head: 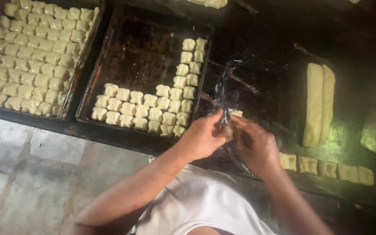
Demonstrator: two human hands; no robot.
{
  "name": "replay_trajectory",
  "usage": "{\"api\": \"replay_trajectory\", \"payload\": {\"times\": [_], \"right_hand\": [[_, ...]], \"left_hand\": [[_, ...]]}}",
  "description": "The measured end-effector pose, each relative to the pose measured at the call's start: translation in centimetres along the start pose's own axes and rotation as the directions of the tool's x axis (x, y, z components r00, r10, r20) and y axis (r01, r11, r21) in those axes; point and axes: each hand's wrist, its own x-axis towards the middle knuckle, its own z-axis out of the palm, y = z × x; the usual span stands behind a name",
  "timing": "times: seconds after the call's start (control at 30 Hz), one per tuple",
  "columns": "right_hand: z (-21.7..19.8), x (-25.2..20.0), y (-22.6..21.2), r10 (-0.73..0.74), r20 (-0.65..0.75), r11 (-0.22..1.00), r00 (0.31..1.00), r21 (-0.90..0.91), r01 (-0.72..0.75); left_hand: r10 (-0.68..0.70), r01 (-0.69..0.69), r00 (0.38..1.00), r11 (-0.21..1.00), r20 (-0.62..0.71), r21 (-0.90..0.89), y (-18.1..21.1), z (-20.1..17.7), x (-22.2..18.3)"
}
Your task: Shaping and folding small portions of dough and arranging them on baking trays in a commercial kitchen setting.
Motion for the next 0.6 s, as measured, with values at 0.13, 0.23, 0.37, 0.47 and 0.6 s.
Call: {"api": "replay_trajectory", "payload": {"times": [0.13,0.23,0.37,0.47,0.6], "right_hand": [[3.0,0.5,3.5,0.245,0.102,0.929,0.964,0.260,-0.264],[5.0,0.6,5.8,0.258,0.140,0.907,0.956,0.305,-0.289],[4.1,1.4,4.5,0.216,0.114,0.973,0.970,-0.104,-0.204],[3.7,2.3,2.4,0.037,0.171,0.972,0.985,-0.233,0.004],[5.2,3.6,2.0,0.094,0.377,0.938,0.922,-0.345,0.046]], "left_hand": [[0.076,-0.086,0.992,0.991,-0.104,-0.102,-1.5,-0.3,-0.6],[0.287,-0.363,0.884,0.919,-0.368,-0.155,-2.1,-1.8,-0.9],[0.196,-0.282,0.901,0.943,-0.387,-0.179,-2.6,-6.3,-2.2],[0.182,-0.257,0.873,0.960,-0.452,-0.109,-3.6,-9.3,-3.1],[0.039,-0.163,0.882,0.961,-0.470,-0.225,-6.5,-11.9,-4.1]]}}
